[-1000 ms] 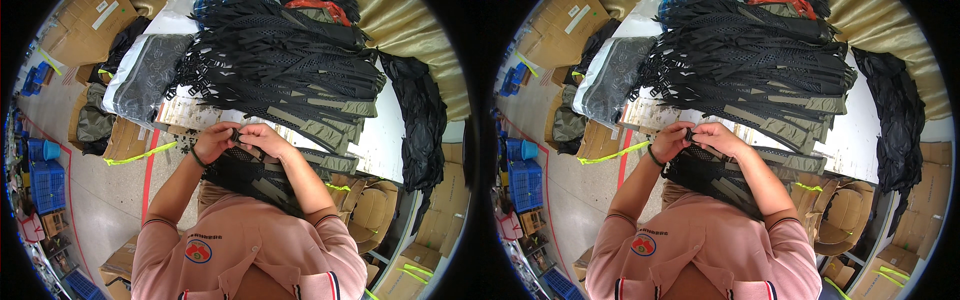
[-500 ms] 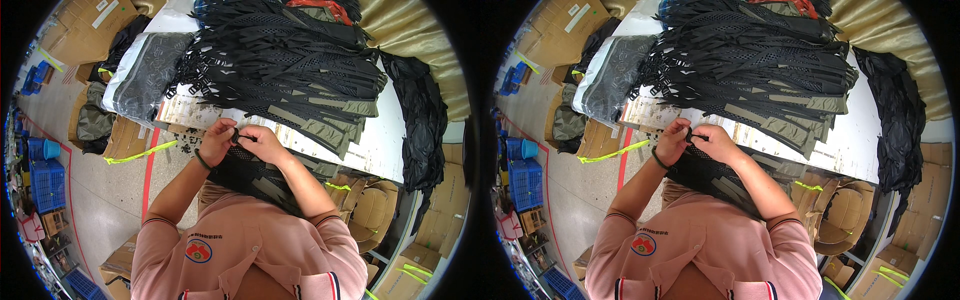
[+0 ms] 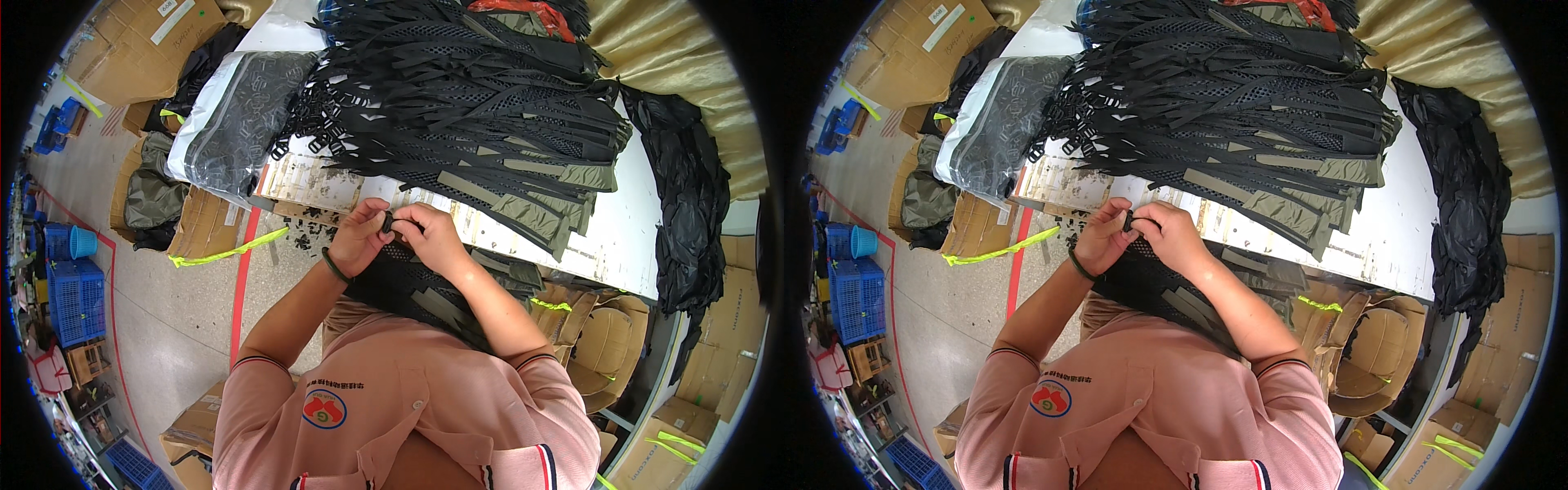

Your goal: Attaching plastic buckles and clips to mesh strap components for gear manufacturing.

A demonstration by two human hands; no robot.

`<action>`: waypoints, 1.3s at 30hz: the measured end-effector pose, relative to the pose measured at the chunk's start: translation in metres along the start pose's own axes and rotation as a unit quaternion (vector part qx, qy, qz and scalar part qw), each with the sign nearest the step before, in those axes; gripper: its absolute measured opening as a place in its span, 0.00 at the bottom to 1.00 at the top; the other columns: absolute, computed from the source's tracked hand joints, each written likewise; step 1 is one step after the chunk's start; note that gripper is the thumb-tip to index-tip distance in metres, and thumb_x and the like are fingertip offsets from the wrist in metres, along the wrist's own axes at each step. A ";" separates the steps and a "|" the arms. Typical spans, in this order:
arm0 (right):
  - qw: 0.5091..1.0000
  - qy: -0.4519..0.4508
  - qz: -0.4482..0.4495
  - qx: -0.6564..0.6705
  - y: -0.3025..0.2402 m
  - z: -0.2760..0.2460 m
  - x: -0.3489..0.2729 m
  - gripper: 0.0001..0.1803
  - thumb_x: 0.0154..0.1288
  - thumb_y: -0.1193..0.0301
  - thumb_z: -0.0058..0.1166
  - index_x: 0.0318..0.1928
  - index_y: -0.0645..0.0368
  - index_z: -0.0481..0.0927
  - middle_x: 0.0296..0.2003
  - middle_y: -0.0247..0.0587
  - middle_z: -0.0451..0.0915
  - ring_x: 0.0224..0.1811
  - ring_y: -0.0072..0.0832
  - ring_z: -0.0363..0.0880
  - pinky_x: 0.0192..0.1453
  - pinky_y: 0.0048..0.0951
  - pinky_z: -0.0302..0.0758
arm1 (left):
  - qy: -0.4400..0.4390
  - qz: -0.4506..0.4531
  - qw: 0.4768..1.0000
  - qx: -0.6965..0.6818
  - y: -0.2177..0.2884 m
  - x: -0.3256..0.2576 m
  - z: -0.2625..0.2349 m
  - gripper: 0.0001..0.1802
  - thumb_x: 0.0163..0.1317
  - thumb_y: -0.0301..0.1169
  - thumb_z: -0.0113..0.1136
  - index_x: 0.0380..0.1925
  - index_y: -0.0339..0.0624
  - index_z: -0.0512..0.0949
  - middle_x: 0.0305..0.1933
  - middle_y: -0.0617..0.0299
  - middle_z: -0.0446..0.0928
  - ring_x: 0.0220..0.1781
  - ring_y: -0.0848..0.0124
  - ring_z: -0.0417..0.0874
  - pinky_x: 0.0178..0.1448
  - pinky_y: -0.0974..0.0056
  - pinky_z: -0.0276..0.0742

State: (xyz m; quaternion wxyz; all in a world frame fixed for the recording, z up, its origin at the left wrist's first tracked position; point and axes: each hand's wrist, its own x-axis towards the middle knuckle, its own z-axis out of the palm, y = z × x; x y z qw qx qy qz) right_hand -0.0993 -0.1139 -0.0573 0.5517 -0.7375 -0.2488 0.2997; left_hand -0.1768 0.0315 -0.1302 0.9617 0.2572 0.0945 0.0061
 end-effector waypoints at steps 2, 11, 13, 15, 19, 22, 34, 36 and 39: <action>0.959 0.085 -0.217 -0.158 0.008 0.004 0.000 0.06 0.61 0.76 0.56 0.38 0.65 0.78 0.27 0.34 0.79 0.27 0.18 0.76 0.34 0.19 0.73 | 0.001 -0.012 1.000 -0.019 -0.001 0.000 0.002 0.09 0.67 0.23 0.50 0.45 0.43 0.72 0.36 0.65 0.74 0.34 0.76 0.74 0.40 0.69 0.71; 0.985 -0.109 0.059 0.117 -0.003 -0.014 -0.001 0.07 0.63 0.73 0.55 0.38 0.65 0.77 0.31 0.32 0.80 0.32 0.17 0.75 0.37 0.20 0.73 | -0.011 0.004 1.000 0.014 0.004 -0.003 0.011 0.10 0.67 0.23 0.48 0.48 0.45 0.70 0.37 0.66 0.73 0.35 0.77 0.75 0.40 0.71 0.71; 0.992 -0.094 0.025 0.083 0.004 -0.010 -0.003 0.07 0.63 0.73 0.55 0.39 0.64 0.78 0.29 0.30 0.79 0.30 0.15 0.74 0.35 0.18 0.71 | -0.007 0.008 0.999 0.042 0.004 -0.004 0.011 0.11 0.67 0.23 0.48 0.48 0.45 0.70 0.37 0.66 0.73 0.35 0.77 0.75 0.39 0.72 0.72; 0.996 -0.078 -0.008 0.049 0.007 -0.004 -0.005 0.06 0.64 0.74 0.55 0.40 0.63 0.78 0.27 0.28 0.78 0.28 0.13 0.73 0.32 0.15 0.69 | -0.002 0.004 0.999 0.044 0.004 -0.004 0.010 0.11 0.67 0.23 0.48 0.48 0.45 0.70 0.36 0.67 0.73 0.36 0.78 0.75 0.39 0.72 0.72; 0.998 -0.042 -0.047 0.021 0.005 -0.005 -0.005 0.06 0.62 0.75 0.56 0.39 0.64 0.79 0.29 0.31 0.79 0.28 0.14 0.74 0.33 0.17 0.71 | -0.007 0.009 0.999 0.037 0.004 -0.005 0.008 0.12 0.66 0.22 0.49 0.48 0.45 0.69 0.36 0.68 0.72 0.36 0.78 0.74 0.38 0.73 0.72; 0.988 -0.095 0.048 0.116 0.005 -0.013 -0.003 0.06 0.62 0.76 0.56 0.39 0.65 0.79 0.30 0.35 0.81 0.27 0.17 0.76 0.33 0.18 0.73 | -0.018 0.006 0.998 0.058 0.004 -0.006 0.010 0.12 0.65 0.22 0.51 0.48 0.45 0.69 0.36 0.68 0.72 0.36 0.79 0.74 0.37 0.74 0.71; 0.986 -0.042 0.009 0.164 0.006 -0.011 -0.004 0.06 0.60 0.79 0.56 0.39 0.63 0.78 0.31 0.38 0.82 0.30 0.19 0.79 0.38 0.23 0.77 | 0.014 0.000 0.978 0.210 0.022 -0.002 0.019 0.11 0.65 0.25 0.53 0.47 0.43 0.69 0.34 0.66 0.74 0.33 0.78 0.74 0.36 0.74 0.71; 0.996 -0.049 0.003 0.075 0.001 -0.013 -0.006 0.06 0.59 0.78 0.57 0.39 0.62 0.78 0.31 0.37 0.82 0.31 0.21 0.80 0.45 0.27 0.77 | 0.034 -0.028 0.990 0.133 0.022 -0.007 0.025 0.10 0.65 0.26 0.53 0.46 0.42 0.69 0.35 0.65 0.74 0.33 0.77 0.75 0.36 0.72 0.72; 0.974 0.014 -0.179 -0.142 -0.004 -0.017 -0.008 0.08 0.57 0.77 0.58 0.39 0.58 0.79 0.32 0.35 0.82 0.35 0.28 0.81 0.60 0.36 0.69 | 0.053 -0.062 0.997 0.000 0.012 -0.011 0.034 0.07 0.66 0.28 0.52 0.43 0.40 0.71 0.36 0.63 0.76 0.32 0.75 0.77 0.37 0.70 0.73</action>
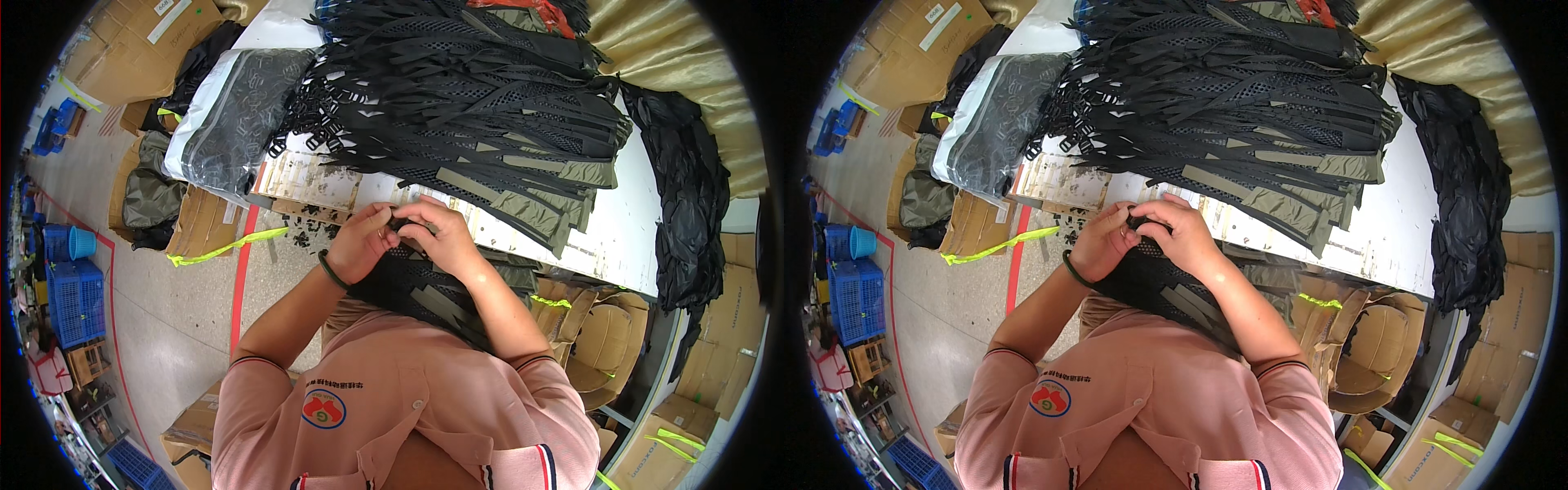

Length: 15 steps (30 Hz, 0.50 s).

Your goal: Attaching plastic buckles and clips to mesh strap components for gear manufacturing.

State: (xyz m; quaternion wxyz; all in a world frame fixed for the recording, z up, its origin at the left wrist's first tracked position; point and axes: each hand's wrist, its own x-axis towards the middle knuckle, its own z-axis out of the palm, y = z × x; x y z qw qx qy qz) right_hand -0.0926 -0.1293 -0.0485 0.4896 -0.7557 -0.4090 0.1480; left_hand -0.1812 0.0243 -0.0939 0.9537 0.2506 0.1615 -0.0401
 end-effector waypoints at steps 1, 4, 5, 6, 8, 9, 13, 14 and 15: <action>1.000 0.006 -0.018 -0.016 0.002 0.000 -0.001 0.08 0.56 0.76 0.59 0.38 0.56 0.79 0.32 0.35 0.81 0.37 0.30 0.81 0.64 0.38 0.64 | -0.003 -0.009 0.999 -0.054 -0.004 -0.001 0.002 0.06 0.67 0.29 0.52 0.41 0.40 0.72 0.36 0.63 0.76 0.32 0.74 0.77 0.37 0.69 0.74; 0.999 0.002 -0.024 -0.028 0.002 -0.002 -0.004 0.08 0.55 0.76 0.59 0.37 0.54 0.79 0.32 0.35 0.81 0.40 0.33 0.80 0.67 0.39 0.60 | -0.010 0.001 0.998 -0.062 -0.008 -0.005 0.005 0.05 0.67 0.29 0.52 0.40 0.41 0.74 0.35 0.63 0.77 0.30 0.74 0.77 0.39 0.69 0.74; 1.000 -0.007 -0.013 -0.025 0.002 -0.003 -0.005 0.08 0.55 0.76 0.59 0.37 0.54 0.79 0.32 0.34 0.81 0.40 0.33 0.80 0.65 0.38 0.62 | -0.010 0.001 0.998 -0.062 -0.009 -0.005 0.004 0.05 0.67 0.29 0.52 0.40 0.41 0.74 0.35 0.63 0.77 0.30 0.74 0.77 0.39 0.69 0.74; 1.000 -0.007 -0.013 -0.025 0.004 -0.002 -0.006 0.08 0.55 0.76 0.59 0.37 0.54 0.79 0.32 0.34 0.81 0.40 0.33 0.80 0.65 0.38 0.62 | -0.014 0.017 0.999 -0.033 -0.011 -0.005 0.002 0.05 0.67 0.29 0.52 0.39 0.41 0.74 0.34 0.63 0.77 0.29 0.74 0.77 0.37 0.70 0.74; 0.997 0.004 -0.041 -0.071 0.009 0.000 -0.009 0.08 0.54 0.76 0.60 0.36 0.53 0.79 0.32 0.35 0.79 0.39 0.37 0.78 0.64 0.39 0.61 | -0.018 0.032 0.999 -0.003 -0.012 -0.004 0.001 0.04 0.67 0.29 0.53 0.37 0.41 0.73 0.33 0.63 0.77 0.28 0.75 0.77 0.36 0.71 0.74; 0.997 0.004 -0.041 -0.071 0.008 0.001 -0.009 0.08 0.54 0.76 0.60 0.36 0.53 0.79 0.32 0.35 0.79 0.39 0.37 0.78 0.64 0.39 0.61 | 0.010 0.064 0.993 0.101 -0.012 -0.003 0.002 0.03 0.66 0.29 0.54 0.36 0.41 0.73 0.32 0.63 0.77 0.29 0.77 0.77 0.34 0.73 0.74; 0.994 0.059 0.002 0.095 -0.003 0.005 -0.015 0.07 0.56 0.80 0.58 0.36 0.58 0.78 0.29 0.35 0.77 0.31 0.28 0.76 0.49 0.28 0.71 | 0.052 0.137 0.952 0.267 -0.011 0.001 0.017 0.03 0.65 0.26 0.55 0.33 0.41 0.72 0.31 0.64 0.76 0.29 0.82 0.76 0.30 0.76 0.72; 0.960 0.037 0.088 0.264 -0.006 0.005 -0.016 0.07 0.57 0.81 0.56 0.36 0.61 0.77 0.29 0.34 0.76 0.29 0.23 0.75 0.43 0.23 0.73 | 0.052 0.137 0.953 0.267 -0.013 0.001 0.015 0.03 0.65 0.26 0.55 0.33 0.41 0.72 0.31 0.64 0.76 0.29 0.82 0.76 0.30 0.76 0.72; 0.936 0.026 0.115 0.331 -0.006 0.005 -0.014 0.06 0.59 0.84 0.55 0.36 0.63 0.75 0.28 0.31 0.75 0.28 0.15 0.72 0.36 0.16 0.72 | 0.056 0.137 0.955 0.256 -0.015 0.002 0.013 0.03 0.64 0.26 0.56 0.32 0.41 0.72 0.31 0.66 0.76 0.30 0.82 0.75 0.31 0.76 0.73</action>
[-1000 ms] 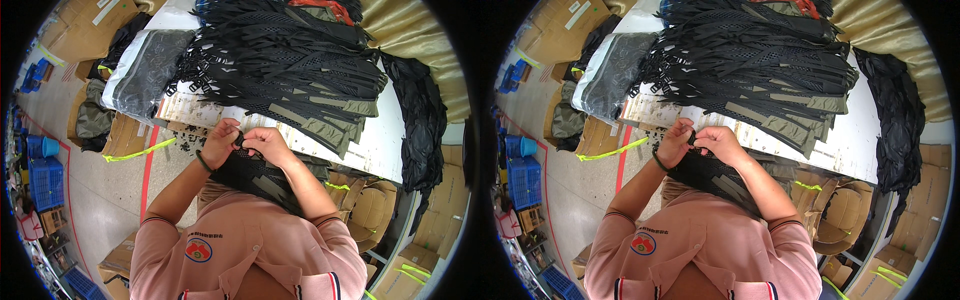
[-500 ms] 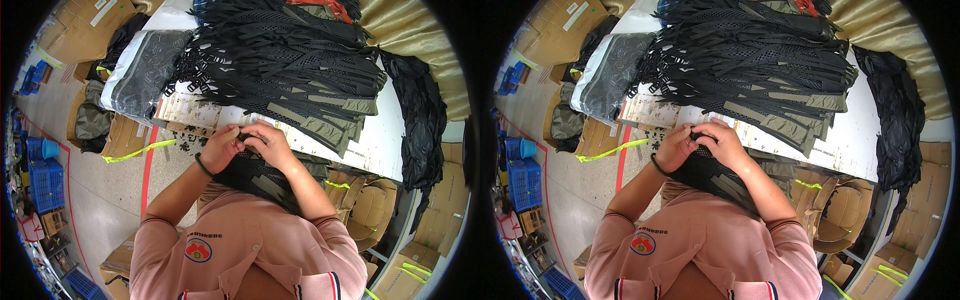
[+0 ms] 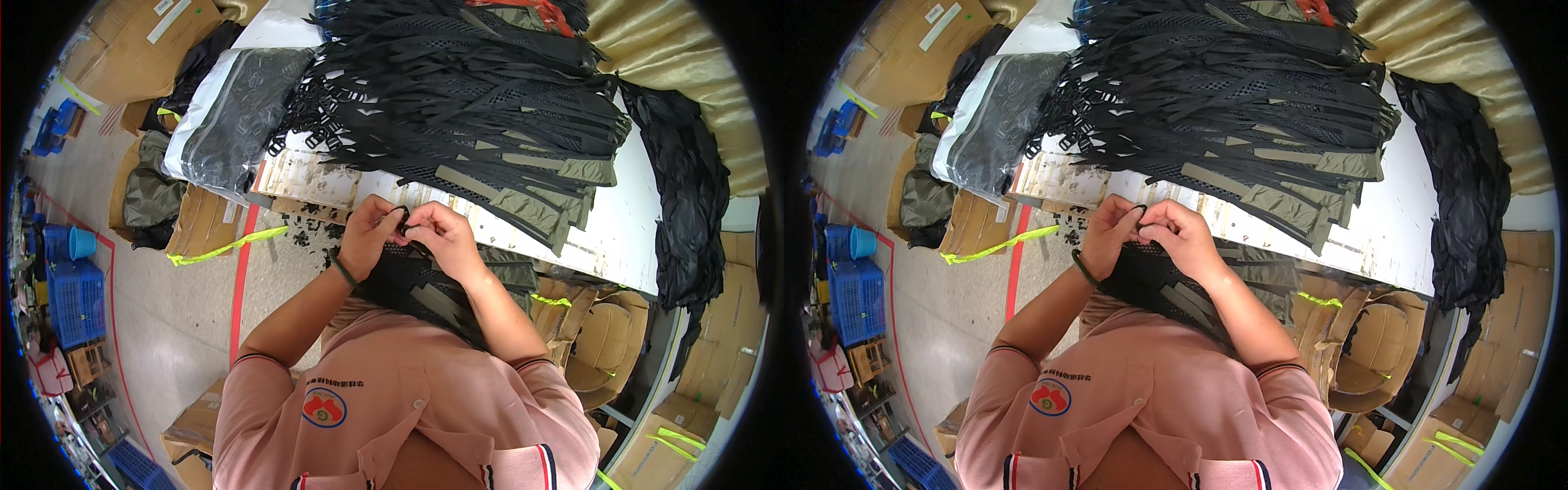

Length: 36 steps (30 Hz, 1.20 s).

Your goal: Attaching plastic buckles and clips to mesh strap components for gear manufacturing.

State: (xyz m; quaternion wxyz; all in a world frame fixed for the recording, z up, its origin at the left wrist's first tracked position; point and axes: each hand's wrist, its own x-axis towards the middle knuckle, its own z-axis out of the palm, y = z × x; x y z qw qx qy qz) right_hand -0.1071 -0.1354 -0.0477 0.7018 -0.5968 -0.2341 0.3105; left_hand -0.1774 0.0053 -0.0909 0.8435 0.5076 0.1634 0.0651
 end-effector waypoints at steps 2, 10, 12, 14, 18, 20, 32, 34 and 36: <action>0.999 0.013 0.047 0.004 0.012 -0.006 0.002 0.07 0.58 0.84 0.56 0.35 0.62 0.74 0.28 0.30 0.75 0.28 0.14 0.72 0.35 0.16 0.72 | 0.004 -0.002 1.000 -0.011 -0.002 0.000 -0.001 0.03 0.64 0.25 0.56 0.32 0.40 0.72 0.30 0.67 0.76 0.30 0.82 0.75 0.32 0.76 0.73; 0.991 0.045 0.120 0.048 0.030 -0.009 0.004 0.13 0.54 0.87 0.58 0.31 0.58 0.69 0.25 0.26 0.72 0.27 0.12 0.70 0.31 0.13 0.68 | -0.021 0.111 0.981 0.157 -0.008 -0.007 -0.007 0.05 0.63 0.22 0.57 0.38 0.38 0.73 0.33 0.68 0.74 0.34 0.83 0.74 0.41 0.77 0.71; 0.988 0.057 0.113 0.085 0.033 -0.010 0.003 0.13 0.54 0.87 0.58 0.32 0.58 0.69 0.24 0.26 0.72 0.26 0.13 0.70 0.30 0.14 0.69 | -0.034 0.125 0.981 0.147 -0.010 -0.008 -0.007 0.06 0.61 0.23 0.59 0.38 0.38 0.73 0.31 0.68 0.74 0.32 0.83 0.73 0.38 0.76 0.70; 0.985 0.076 0.111 0.109 0.031 -0.007 0.001 0.13 0.55 0.86 0.58 0.32 0.57 0.69 0.24 0.27 0.72 0.26 0.13 0.71 0.29 0.15 0.70 | -0.047 0.140 0.980 0.137 -0.009 -0.009 -0.005 0.07 0.60 0.24 0.60 0.37 0.37 0.73 0.29 0.69 0.74 0.30 0.82 0.72 0.36 0.76 0.70; 0.965 0.104 0.122 0.206 0.026 -0.002 -0.004 0.08 0.60 0.82 0.56 0.35 0.59 0.71 0.24 0.28 0.72 0.25 0.16 0.72 0.27 0.19 0.72 | -0.101 0.138 0.977 0.127 -0.008 -0.012 -0.007 0.11 0.58 0.21 0.61 0.41 0.38 0.72 0.35 0.67 0.72 0.37 0.80 0.72 0.42 0.74 0.70; 0.957 0.105 0.158 0.220 0.014 0.000 -0.004 0.06 0.63 0.79 0.55 0.38 0.60 0.72 0.24 0.28 0.72 0.25 0.16 0.72 0.27 0.20 0.73 | -0.111 0.149 0.969 0.161 -0.010 -0.012 -0.012 0.14 0.58 0.18 0.59 0.44 0.38 0.71 0.38 0.67 0.71 0.41 0.80 0.73 0.45 0.74 0.71; 0.983 0.001 0.171 -0.068 0.015 -0.012 0.004 0.07 0.66 0.71 0.52 0.35 0.63 0.79 0.29 0.29 0.76 0.28 0.16 0.71 0.32 0.19 0.69 | -0.179 0.172 0.930 0.273 -0.005 -0.022 -0.020 0.11 0.54 0.21 0.64 0.36 0.42 0.74 0.35 0.66 0.70 0.31 0.78 0.70 0.35 0.75 0.66; 0.982 -0.006 0.171 -0.083 0.015 -0.018 0.010 0.06 0.65 0.72 0.53 0.35 0.63 0.78 0.28 0.31 0.77 0.28 0.19 0.72 0.32 0.20 0.70 | -0.107 -0.036 0.994 0.003 -0.006 -0.038 -0.017 0.13 0.55 0.24 0.65 0.39 0.43 0.73 0.29 0.68 0.71 0.28 0.78 0.72 0.30 0.74 0.69; 0.897 0.112 -0.169 -0.392 0.019 -0.029 0.021 0.06 0.59 0.73 0.58 0.34 0.62 0.79 0.28 0.37 0.76 0.30 0.31 0.74 0.34 0.27 0.71 | -0.078 -0.085 0.993 0.000 -0.012 -0.050 -0.040 0.14 0.57 0.25 0.64 0.41 0.44 0.71 0.30 0.69 0.71 0.28 0.79 0.72 0.29 0.74 0.68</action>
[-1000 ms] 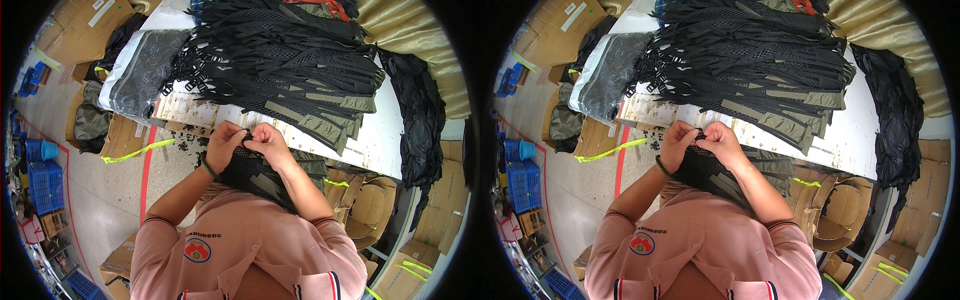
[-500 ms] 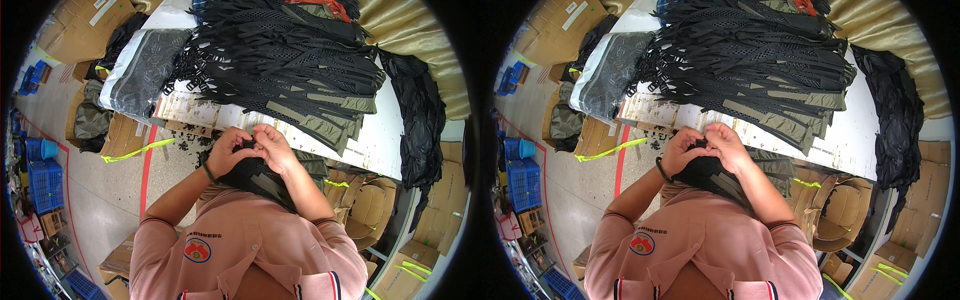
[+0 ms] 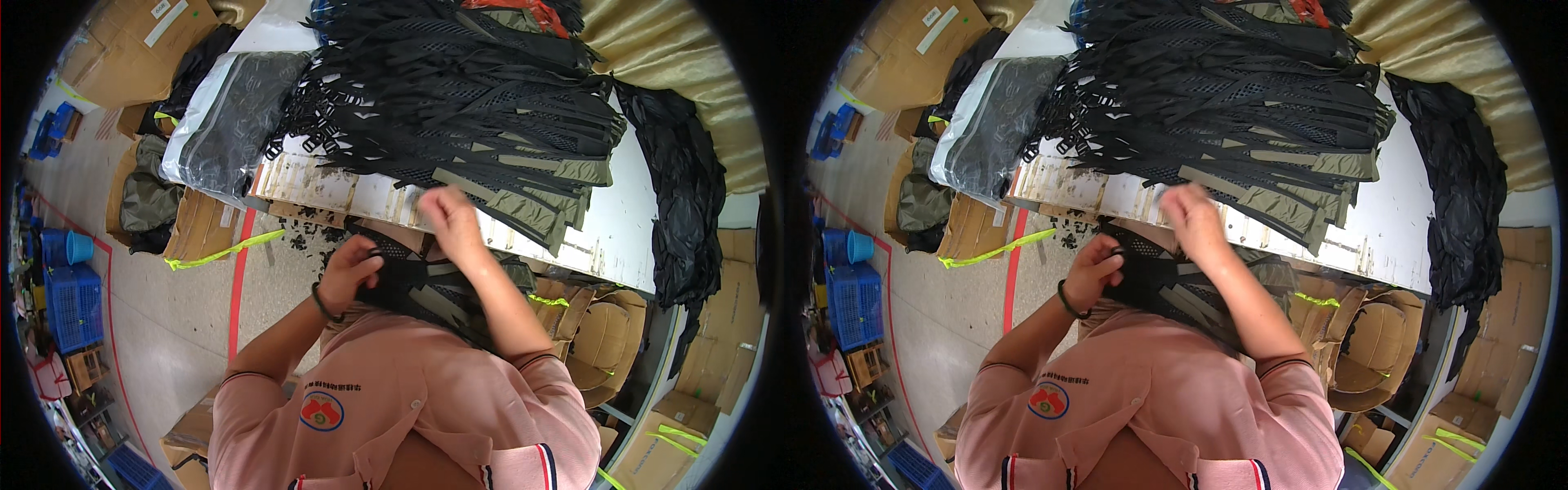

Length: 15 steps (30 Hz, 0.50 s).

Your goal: Attaching plastic buckles and clips to mesh strap components for gear manufacturing.

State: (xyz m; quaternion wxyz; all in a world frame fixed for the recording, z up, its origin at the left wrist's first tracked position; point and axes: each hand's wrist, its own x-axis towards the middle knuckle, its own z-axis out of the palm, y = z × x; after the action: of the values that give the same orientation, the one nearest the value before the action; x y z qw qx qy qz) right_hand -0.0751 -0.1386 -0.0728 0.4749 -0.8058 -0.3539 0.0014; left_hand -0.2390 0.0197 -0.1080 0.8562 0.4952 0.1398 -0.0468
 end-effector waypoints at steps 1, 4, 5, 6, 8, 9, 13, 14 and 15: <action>0.986 0.042 -0.066 -0.147 0.003 -0.012 0.016 0.10 0.52 0.72 0.63 0.36 0.59 0.80 0.31 0.41 0.75 0.36 0.39 0.73 0.40 0.33 0.70 | 0.028 -0.050 0.998 -0.012 -0.003 -0.005 -0.013 0.15 0.58 0.26 0.63 0.43 0.44 0.69 0.31 0.69 0.72 0.28 0.79 0.73 0.28 0.75 0.68; 0.969 0.063 -0.050 -0.234 0.006 -0.022 0.039 0.12 0.49 0.72 0.64 0.36 0.57 0.81 0.35 0.37 0.75 0.41 0.37 0.71 0.46 0.35 0.66 | 0.142 0.120 0.902 0.391 0.006 0.000 -0.022 0.18 0.58 0.28 0.63 0.47 0.43 0.69 0.32 0.66 0.72 0.31 0.76 0.74 0.35 0.72 0.72; 0.961 0.047 -0.059 -0.266 0.016 -0.021 0.040 0.11 0.48 0.72 0.64 0.36 0.56 0.81 0.36 0.37 0.74 0.42 0.36 0.70 0.48 0.35 0.64 | 0.210 0.276 0.734 0.584 0.011 0.004 -0.021 0.19 0.58 0.28 0.63 0.48 0.42 0.69 0.34 0.65 0.73 0.32 0.75 0.75 0.39 0.72 0.73; 0.953 0.030 -0.074 -0.293 0.020 -0.018 0.045 0.11 0.48 0.72 0.64 0.36 0.55 0.82 0.38 0.36 0.74 0.43 0.35 0.70 0.49 0.35 0.63 | 0.184 0.227 0.775 0.560 0.015 0.006 -0.024 0.21 0.59 0.29 0.63 0.50 0.40 0.68 0.43 0.61 0.74 0.34 0.71 0.75 0.45 0.69 0.73; 0.955 0.039 -0.105 -0.274 0.022 -0.019 0.041 0.11 0.48 0.72 0.64 0.35 0.55 0.82 0.37 0.35 0.74 0.43 0.35 0.70 0.50 0.35 0.63 | 0.119 0.115 0.901 0.401 0.024 0.025 -0.024 0.22 0.60 0.31 0.62 0.52 0.40 0.67 0.48 0.58 0.73 0.34 0.70 0.76 0.46 0.68 0.73; 0.956 0.046 -0.133 -0.256 0.022 -0.020 0.038 0.10 0.48 0.71 0.64 0.34 0.54 0.82 0.36 0.34 0.74 0.43 0.35 0.70 0.50 0.35 0.62 | 0.044 -0.005 0.975 0.216 0.026 0.035 -0.023 0.23 0.62 0.32 0.60 0.54 0.39 0.67 0.52 0.56 0.72 0.35 0.69 0.76 0.46 0.67 0.73; 0.987 -0.075 -0.043 -0.137 0.007 -0.028 0.023 0.08 0.55 0.72 0.60 0.36 0.56 0.78 0.31 0.40 0.79 0.34 0.39 0.77 0.43 0.36 0.71 | -0.023 -0.031 0.997 -0.066 0.027 0.067 -0.017 0.23 0.67 0.34 0.54 0.59 0.41 0.65 0.54 0.55 0.72 0.36 0.71 0.77 0.45 0.67 0.74; 0.991 -0.101 -0.021 -0.090 0.005 -0.031 0.021 0.08 0.58 0.72 0.57 0.39 0.59 0.76 0.31 0.45 0.80 0.32 0.43 0.79 0.39 0.37 0.74 | -0.028 0.009 0.991 -0.132 0.028 0.073 -0.014 0.23 0.68 0.34 0.50 0.61 0.41 0.63 0.55 0.54 0.72 0.35 0.72 0.77 0.42 0.67 0.74; 0.991 -0.099 -0.018 -0.092 0.005 -0.035 0.018 0.08 0.58 0.72 0.57 0.39 0.59 0.76 0.31 0.45 0.80 0.32 0.43 0.79 0.39 0.37 0.74 | -0.035 0.047 0.979 -0.197 0.029 0.078 -0.010 0.24 0.70 0.35 0.47 0.63 0.41 0.61 0.56 0.54 0.71 0.34 0.73 0.77 0.38 0.68 0.75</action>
State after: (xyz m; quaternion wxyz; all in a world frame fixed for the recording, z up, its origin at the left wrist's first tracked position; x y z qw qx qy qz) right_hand -0.0469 -0.1561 -0.0511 0.3613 -0.8353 -0.4124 0.0404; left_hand -0.1600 0.0479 -0.1106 0.9426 0.3207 0.0925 0.0049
